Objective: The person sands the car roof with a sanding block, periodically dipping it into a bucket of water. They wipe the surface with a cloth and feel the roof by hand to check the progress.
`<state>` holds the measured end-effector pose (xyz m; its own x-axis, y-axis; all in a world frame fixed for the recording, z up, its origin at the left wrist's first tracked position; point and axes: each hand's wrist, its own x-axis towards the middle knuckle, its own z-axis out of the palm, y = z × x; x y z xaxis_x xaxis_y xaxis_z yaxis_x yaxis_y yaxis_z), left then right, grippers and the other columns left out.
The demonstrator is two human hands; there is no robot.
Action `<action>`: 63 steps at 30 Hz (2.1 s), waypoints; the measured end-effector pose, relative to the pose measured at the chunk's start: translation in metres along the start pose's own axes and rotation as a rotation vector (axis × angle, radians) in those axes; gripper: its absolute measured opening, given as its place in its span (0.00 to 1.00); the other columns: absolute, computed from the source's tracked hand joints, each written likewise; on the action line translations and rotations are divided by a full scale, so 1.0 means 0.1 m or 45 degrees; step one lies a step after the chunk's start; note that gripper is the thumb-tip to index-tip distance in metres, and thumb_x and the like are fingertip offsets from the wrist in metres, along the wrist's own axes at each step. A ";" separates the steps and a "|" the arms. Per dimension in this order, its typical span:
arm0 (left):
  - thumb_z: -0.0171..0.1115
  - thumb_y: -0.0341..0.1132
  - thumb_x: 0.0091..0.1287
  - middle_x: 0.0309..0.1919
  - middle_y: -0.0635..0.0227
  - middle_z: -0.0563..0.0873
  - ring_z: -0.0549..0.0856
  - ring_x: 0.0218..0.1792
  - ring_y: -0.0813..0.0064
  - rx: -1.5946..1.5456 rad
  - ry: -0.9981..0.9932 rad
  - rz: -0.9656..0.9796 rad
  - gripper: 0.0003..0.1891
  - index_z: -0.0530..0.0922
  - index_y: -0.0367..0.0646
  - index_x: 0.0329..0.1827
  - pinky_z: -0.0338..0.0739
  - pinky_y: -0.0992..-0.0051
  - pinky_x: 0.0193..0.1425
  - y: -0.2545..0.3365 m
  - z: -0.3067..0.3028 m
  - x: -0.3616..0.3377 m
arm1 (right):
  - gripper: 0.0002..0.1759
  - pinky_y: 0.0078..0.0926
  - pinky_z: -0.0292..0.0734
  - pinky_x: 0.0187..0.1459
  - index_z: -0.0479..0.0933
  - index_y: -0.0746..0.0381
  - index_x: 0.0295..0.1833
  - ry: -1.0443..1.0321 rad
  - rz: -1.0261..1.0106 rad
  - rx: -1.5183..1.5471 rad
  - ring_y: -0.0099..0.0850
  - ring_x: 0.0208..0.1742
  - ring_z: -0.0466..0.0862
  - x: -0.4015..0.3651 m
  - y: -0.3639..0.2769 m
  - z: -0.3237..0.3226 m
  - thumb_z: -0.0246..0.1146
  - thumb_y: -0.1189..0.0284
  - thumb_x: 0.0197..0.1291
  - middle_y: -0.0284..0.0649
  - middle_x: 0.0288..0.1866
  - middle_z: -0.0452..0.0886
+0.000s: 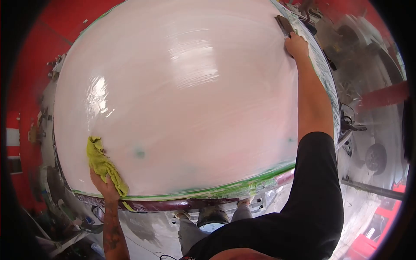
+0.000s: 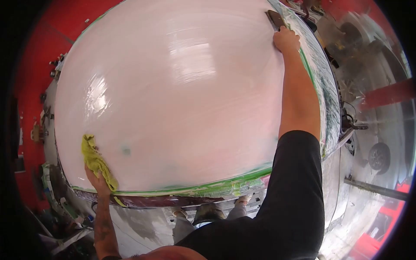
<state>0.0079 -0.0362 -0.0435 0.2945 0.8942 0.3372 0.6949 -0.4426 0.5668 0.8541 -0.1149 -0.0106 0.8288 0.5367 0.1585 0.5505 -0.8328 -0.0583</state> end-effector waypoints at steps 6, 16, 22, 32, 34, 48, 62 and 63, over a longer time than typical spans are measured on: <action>0.49 0.59 0.76 0.77 0.43 0.65 0.62 0.77 0.43 0.211 -0.052 0.010 0.41 0.59 0.33 0.80 0.50 0.48 0.81 0.12 -0.03 0.00 | 0.22 0.51 0.76 0.63 0.80 0.53 0.64 0.168 -0.424 0.268 0.51 0.65 0.78 -0.62 -2.44 -0.24 0.57 0.61 0.67 0.52 0.64 0.80; 0.51 0.56 0.76 0.76 0.43 0.65 0.62 0.77 0.44 0.127 -0.056 -0.029 0.40 0.58 0.33 0.80 0.51 0.50 0.81 -0.01 -0.05 -0.02 | 0.27 0.54 0.77 0.60 0.69 0.42 0.76 0.329 -0.621 0.026 0.59 0.56 0.82 -0.48 -1.71 -0.05 0.51 0.59 0.73 0.55 0.59 0.82; 0.54 0.51 0.73 0.76 0.42 0.64 0.61 0.77 0.43 0.210 0.018 -0.024 0.39 0.58 0.34 0.81 0.48 0.48 0.82 0.01 -0.02 -0.07 | 0.28 0.51 0.68 0.72 0.72 0.49 0.74 -0.015 0.134 -0.075 0.55 0.74 0.73 -0.16 -0.40 -0.13 0.49 0.60 0.70 0.55 0.74 0.73; 0.59 0.51 0.66 0.78 0.44 0.62 0.56 0.81 0.45 0.409 -0.101 -0.034 0.44 0.56 0.39 0.82 0.41 0.41 0.82 0.30 -0.05 0.04 | 0.21 0.45 0.71 0.55 0.81 0.60 0.62 0.271 -0.849 0.309 0.46 0.60 0.77 -2.21 -4.63 -0.38 0.49 0.65 0.73 0.49 0.58 0.82; 0.59 0.51 0.67 0.78 0.45 0.62 0.57 0.81 0.45 0.420 -0.089 -0.046 0.44 0.57 0.40 0.82 0.41 0.41 0.82 0.31 -0.04 0.04 | 0.22 0.48 0.69 0.57 0.79 0.57 0.66 0.250 -1.140 0.387 0.47 0.61 0.75 -2.82 -4.96 -0.43 0.51 0.65 0.72 0.48 0.59 0.81; 0.61 0.49 0.67 0.78 0.47 0.62 0.57 0.81 0.47 0.412 -0.066 -0.022 0.43 0.56 0.44 0.83 0.42 0.38 0.81 0.31 -0.02 0.07 | 0.29 0.53 0.73 0.66 0.65 0.39 0.78 -0.003 0.264 -0.163 0.55 0.71 0.73 -1.23 -0.53 -0.28 0.48 0.57 0.72 0.55 0.71 0.73; 0.61 0.52 0.68 0.77 0.45 0.63 0.60 0.80 0.47 0.404 -0.011 -0.026 0.43 0.57 0.48 0.83 0.45 0.35 0.79 0.35 0.00 0.06 | 0.25 0.48 0.73 0.53 0.76 0.58 0.69 0.198 -1.260 0.706 0.47 0.57 0.77 -4.70 -4.41 -0.71 0.54 0.70 0.67 0.53 0.51 0.80; 0.61 0.52 0.68 0.77 0.45 0.63 0.60 0.80 0.47 0.408 -0.009 -0.033 0.43 0.57 0.48 0.83 0.45 0.35 0.79 0.34 0.01 0.08 | 0.25 0.49 0.74 0.53 0.76 0.54 0.69 0.216 -1.181 0.615 0.48 0.55 0.78 -4.59 -4.27 -0.65 0.56 0.68 0.66 0.52 0.53 0.80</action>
<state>0.0345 -0.0443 -0.0225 0.2777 0.9060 0.3194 0.8733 -0.3766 0.3090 0.2327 -0.0145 0.0055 0.0591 0.8780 0.4751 0.9730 0.0556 -0.2239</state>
